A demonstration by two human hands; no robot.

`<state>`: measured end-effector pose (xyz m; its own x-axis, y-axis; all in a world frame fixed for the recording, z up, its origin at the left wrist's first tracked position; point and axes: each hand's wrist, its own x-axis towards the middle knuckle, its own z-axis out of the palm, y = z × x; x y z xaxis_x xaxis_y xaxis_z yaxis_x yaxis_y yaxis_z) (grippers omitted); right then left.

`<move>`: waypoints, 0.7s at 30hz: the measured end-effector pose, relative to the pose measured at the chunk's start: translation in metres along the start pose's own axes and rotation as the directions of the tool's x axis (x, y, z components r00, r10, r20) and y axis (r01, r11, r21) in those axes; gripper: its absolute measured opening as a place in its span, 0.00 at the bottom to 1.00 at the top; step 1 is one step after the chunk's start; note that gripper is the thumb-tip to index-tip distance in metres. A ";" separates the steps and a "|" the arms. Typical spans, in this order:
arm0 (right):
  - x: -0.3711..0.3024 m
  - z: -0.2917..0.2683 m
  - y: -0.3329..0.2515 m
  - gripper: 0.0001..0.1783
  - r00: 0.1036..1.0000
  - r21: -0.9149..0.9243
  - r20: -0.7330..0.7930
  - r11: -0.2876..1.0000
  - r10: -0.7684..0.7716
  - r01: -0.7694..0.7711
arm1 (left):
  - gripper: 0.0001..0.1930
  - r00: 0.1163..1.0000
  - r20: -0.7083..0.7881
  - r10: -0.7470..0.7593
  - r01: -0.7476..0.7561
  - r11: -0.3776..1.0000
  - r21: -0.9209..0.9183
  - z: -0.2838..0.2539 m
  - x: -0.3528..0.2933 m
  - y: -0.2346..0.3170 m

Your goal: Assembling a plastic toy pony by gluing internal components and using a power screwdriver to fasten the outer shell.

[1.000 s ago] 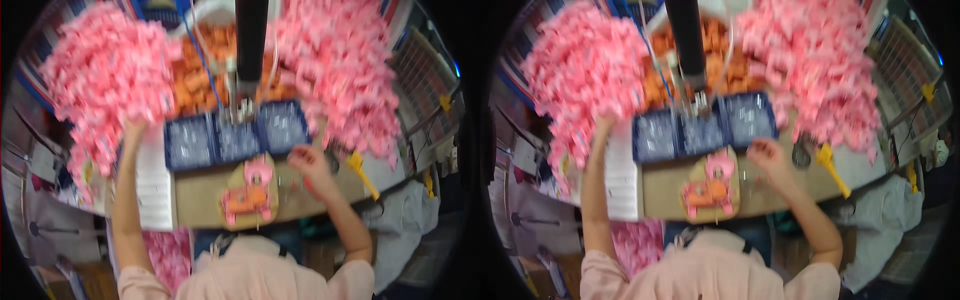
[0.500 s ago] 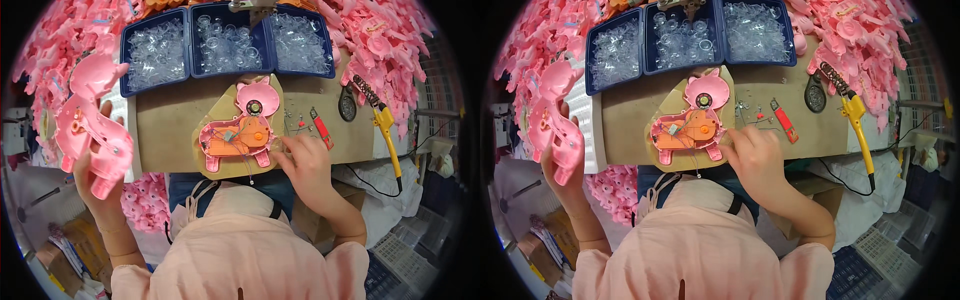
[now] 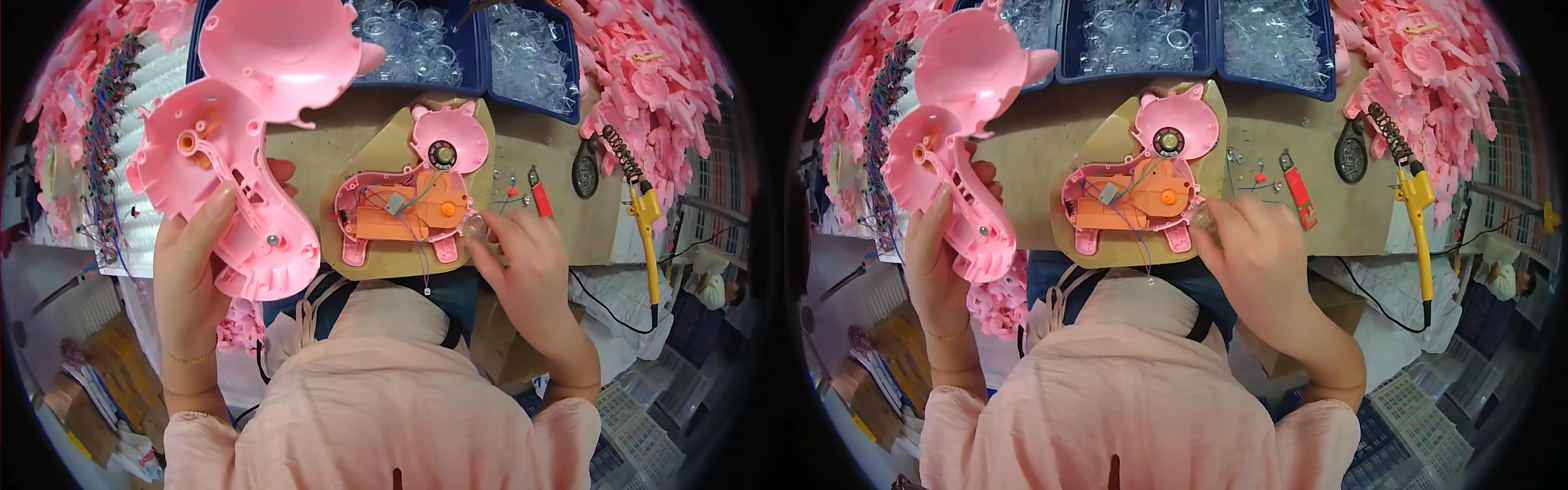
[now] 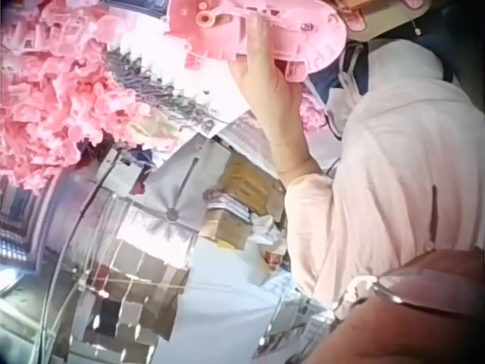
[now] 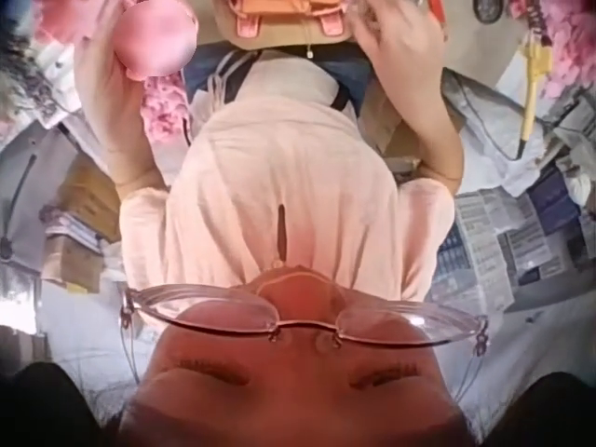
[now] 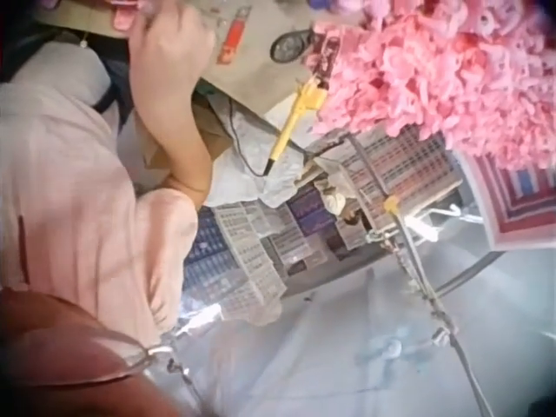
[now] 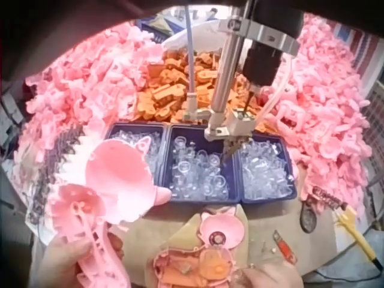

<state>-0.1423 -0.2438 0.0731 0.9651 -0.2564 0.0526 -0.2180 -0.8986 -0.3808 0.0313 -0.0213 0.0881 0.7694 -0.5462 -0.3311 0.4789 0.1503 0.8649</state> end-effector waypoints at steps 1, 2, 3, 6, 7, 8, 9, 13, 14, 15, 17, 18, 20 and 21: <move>0.004 -0.001 -0.002 0.16 0.999 -0.063 0.033 0.998 -0.022 0.024 | 0.23 1.000 -0.003 -0.004 0.004 1.000 -0.002 -0.001 0.000 -0.001; 0.007 -0.001 -0.004 0.17 0.997 -0.125 0.067 0.991 -0.042 0.050 | 0.23 1.000 0.010 0.008 -0.008 1.000 -0.004 -0.003 0.000 -0.002; 0.007 -0.002 -0.005 0.17 0.997 -0.126 0.070 0.991 -0.042 0.050 | 0.23 1.000 0.023 0.021 -0.021 1.000 -0.007 -0.005 0.001 -0.002; 0.003 -0.005 -0.008 0.19 0.995 -0.151 0.100 0.988 -0.001 0.016 | 0.25 0.999 -0.021 -0.025 0.024 0.999 -0.040 -0.009 -0.005 -0.003; -0.003 -0.004 -0.008 0.20 0.995 -0.188 0.069 0.978 -0.078 0.090 | 0.25 1.000 -0.019 -0.022 0.022 0.999 -0.043 -0.012 -0.006 -0.003; -0.007 -0.003 -0.006 0.21 0.987 -0.226 0.042 0.961 -0.155 0.161 | 0.26 1.000 0.018 -0.026 0.026 1.000 0.010 -0.015 -0.007 -0.003; -0.008 -0.003 -0.003 0.21 0.987 -0.231 0.040 0.960 -0.156 0.161 | 0.27 0.998 0.055 -0.030 0.027 0.998 0.065 -0.017 -0.007 -0.003; -0.005 -0.020 -0.004 0.18 0.976 0.024 0.213 0.999 -0.048 0.043 | 0.27 0.992 0.078 -0.103 0.097 0.992 0.075 -0.016 0.001 -0.004; -0.002 -0.025 -0.008 0.17 0.904 0.187 0.422 0.969 0.070 -0.162 | 0.26 0.993 0.048 -0.105 0.104 0.994 0.034 -0.011 0.002 -0.004; 0.001 -0.018 -0.008 0.17 0.908 0.195 0.415 0.968 0.064 -0.157 | 0.26 0.994 0.046 -0.099 0.097 0.994 0.043 -0.009 0.004 -0.004; 0.006 -0.001 -0.006 0.13 0.697 -0.148 0.040 0.686 -0.716 0.713 | 0.24 0.993 0.021 -0.120 0.119 0.992 0.044 -0.001 0.007 0.000; 0.010 0.002 -0.007 0.09 0.642 -0.157 0.078 0.627 -0.762 0.763 | 0.22 0.993 0.020 -0.120 0.119 0.992 0.051 -0.001 0.009 -0.001; 0.016 0.004 -0.010 0.09 0.685 0.002 0.086 0.688 -0.724 0.726 | 0.22 0.995 0.024 -0.098 0.096 0.991 0.090 -0.003 0.011 -0.008; 0.019 0.005 -0.012 0.09 0.726 0.160 0.114 0.734 -0.678 0.661 | 0.22 0.996 0.033 -0.086 0.081 0.989 0.122 -0.003 0.012 -0.011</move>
<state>-0.1205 -0.2364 0.0738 0.8649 0.4643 0.1909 0.5008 -0.7716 -0.3922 0.0365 -0.0271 0.0730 0.7112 -0.5840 -0.3913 0.4844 0.0038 0.8748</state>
